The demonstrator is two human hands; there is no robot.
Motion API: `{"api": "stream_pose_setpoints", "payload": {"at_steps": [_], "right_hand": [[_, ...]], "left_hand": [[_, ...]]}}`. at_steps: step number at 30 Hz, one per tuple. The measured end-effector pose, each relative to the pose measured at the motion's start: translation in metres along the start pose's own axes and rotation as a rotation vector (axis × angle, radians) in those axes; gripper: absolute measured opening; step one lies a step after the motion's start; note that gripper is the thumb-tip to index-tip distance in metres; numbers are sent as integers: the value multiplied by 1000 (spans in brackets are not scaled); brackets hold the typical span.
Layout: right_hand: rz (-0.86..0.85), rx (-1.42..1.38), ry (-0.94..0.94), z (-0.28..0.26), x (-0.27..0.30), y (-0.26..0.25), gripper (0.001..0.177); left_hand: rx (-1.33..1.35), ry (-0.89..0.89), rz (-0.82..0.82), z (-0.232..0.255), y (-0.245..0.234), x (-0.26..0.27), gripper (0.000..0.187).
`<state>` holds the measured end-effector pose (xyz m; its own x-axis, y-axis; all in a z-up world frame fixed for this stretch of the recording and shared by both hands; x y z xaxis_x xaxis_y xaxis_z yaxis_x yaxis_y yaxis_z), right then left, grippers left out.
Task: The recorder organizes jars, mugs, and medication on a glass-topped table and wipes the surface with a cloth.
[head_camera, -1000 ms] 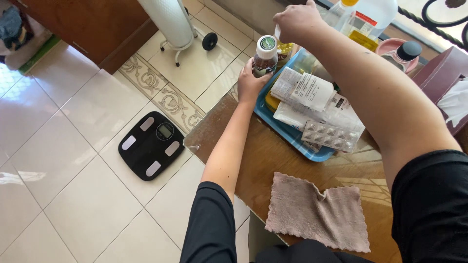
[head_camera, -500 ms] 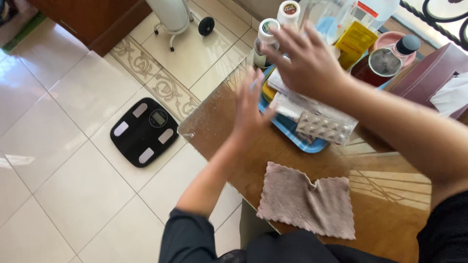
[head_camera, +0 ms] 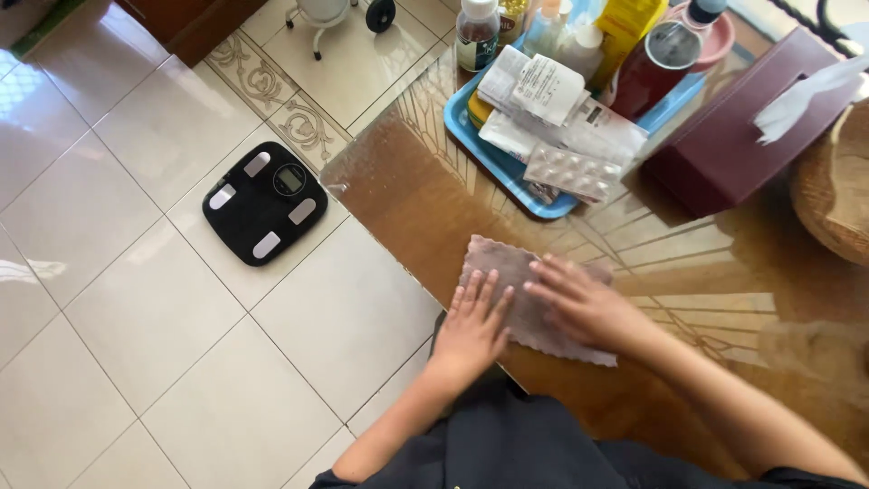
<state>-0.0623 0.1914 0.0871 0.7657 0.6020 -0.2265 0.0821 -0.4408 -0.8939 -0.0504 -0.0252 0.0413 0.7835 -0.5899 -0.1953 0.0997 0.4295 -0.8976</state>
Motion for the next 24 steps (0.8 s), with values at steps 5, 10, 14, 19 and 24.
{"api": "stream_pose_setpoints", "payload": {"at_steps": [5, 10, 14, 19, 24], "right_hand": [[51, 197, -8, -26, 12, 36, 64], [113, 276, 48, -35, -15, 55, 64], [151, 212, 88, -46, -58, 69, 64], [128, 70, 62, -44, -92, 75, 61], [59, 131, -26, -40, -97, 72, 54]], "left_hand": [[-46, -25, -55, -21, -2, 5, 67], [-147, -77, -151, -54, -19, 0, 68], [-240, -197, -273, -95, -26, -13, 67], [-293, -339, -64, -106, -28, -30, 71], [-47, -341, -3, -111, 17, -34, 69]]}}
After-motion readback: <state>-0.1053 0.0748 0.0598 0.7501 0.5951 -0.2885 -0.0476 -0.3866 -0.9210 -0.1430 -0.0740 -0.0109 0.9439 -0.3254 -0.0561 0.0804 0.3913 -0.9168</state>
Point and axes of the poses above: each hand's wrist, its own x-axis away from the middle knuckle, its own y-axis out of the palm, z = x × y, the point moved 4 cm from there along -x, towards the middle knuckle, and after that the axes turned 4 degrees about z, right-handed, at the moved point
